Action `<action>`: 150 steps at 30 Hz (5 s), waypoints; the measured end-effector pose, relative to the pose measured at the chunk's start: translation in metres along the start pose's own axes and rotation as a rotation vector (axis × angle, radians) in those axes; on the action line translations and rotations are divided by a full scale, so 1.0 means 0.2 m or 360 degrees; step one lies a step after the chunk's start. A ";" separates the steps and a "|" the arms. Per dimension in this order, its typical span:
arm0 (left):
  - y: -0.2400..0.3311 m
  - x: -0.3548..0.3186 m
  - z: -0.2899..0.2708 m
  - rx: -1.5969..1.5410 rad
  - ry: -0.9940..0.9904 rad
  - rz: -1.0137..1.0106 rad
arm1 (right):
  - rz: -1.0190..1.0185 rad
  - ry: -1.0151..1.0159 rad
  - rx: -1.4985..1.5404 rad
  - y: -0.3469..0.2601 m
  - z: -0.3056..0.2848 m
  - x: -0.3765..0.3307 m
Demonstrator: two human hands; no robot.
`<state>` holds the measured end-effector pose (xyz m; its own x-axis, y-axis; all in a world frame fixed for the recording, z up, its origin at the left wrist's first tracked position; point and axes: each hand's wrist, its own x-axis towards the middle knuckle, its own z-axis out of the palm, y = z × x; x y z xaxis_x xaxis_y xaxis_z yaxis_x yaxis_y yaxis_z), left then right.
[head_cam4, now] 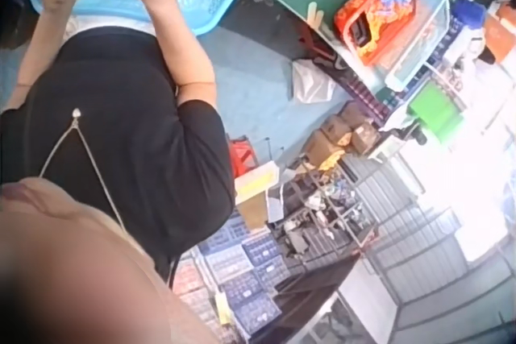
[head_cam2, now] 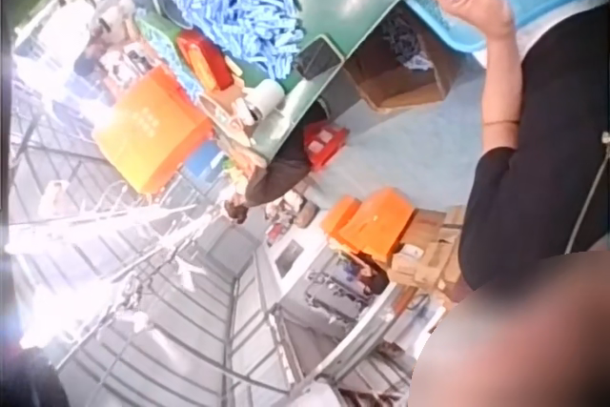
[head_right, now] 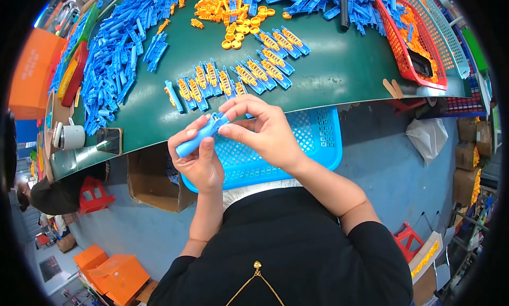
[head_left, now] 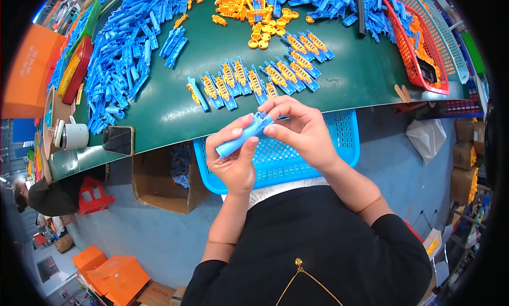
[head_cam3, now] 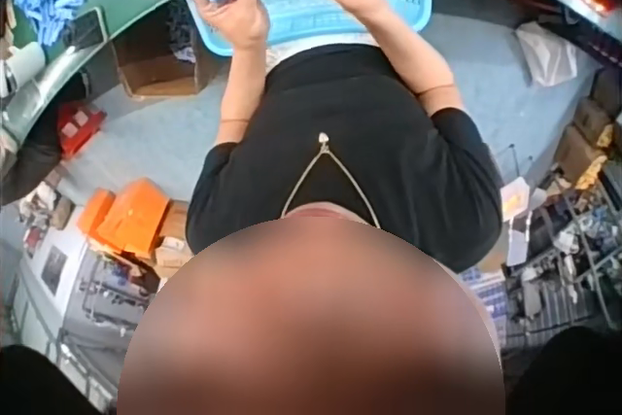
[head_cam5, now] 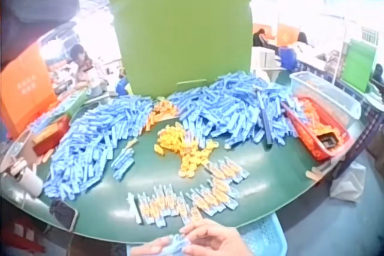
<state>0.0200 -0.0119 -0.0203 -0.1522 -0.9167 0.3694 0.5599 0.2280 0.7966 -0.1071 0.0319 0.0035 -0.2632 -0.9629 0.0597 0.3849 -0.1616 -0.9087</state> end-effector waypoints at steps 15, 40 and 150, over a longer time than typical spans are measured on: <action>0.03 0.01 -0.02 -0.0072 -0.0034 -0.0149 | -0.0099 0.0085 -0.0140 -0.06 0.02 0.00; 0.04 0.01 -0.02 0.0290 -0.0212 0.0011 | -0.0004 0.0148 0.0124 -0.03 0.02 -0.03; 0.36 0.14 0.07 0.0993 -0.0852 0.0113 | 0.0194 -0.0757 0.0386 0.05 -0.11 0.00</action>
<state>0.0443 -0.0162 0.0535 -0.5894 -0.6489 0.4812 0.0514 0.5643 0.8240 -0.1221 0.0358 -0.0138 0.2037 -0.9601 0.1914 0.5956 -0.0336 -0.8026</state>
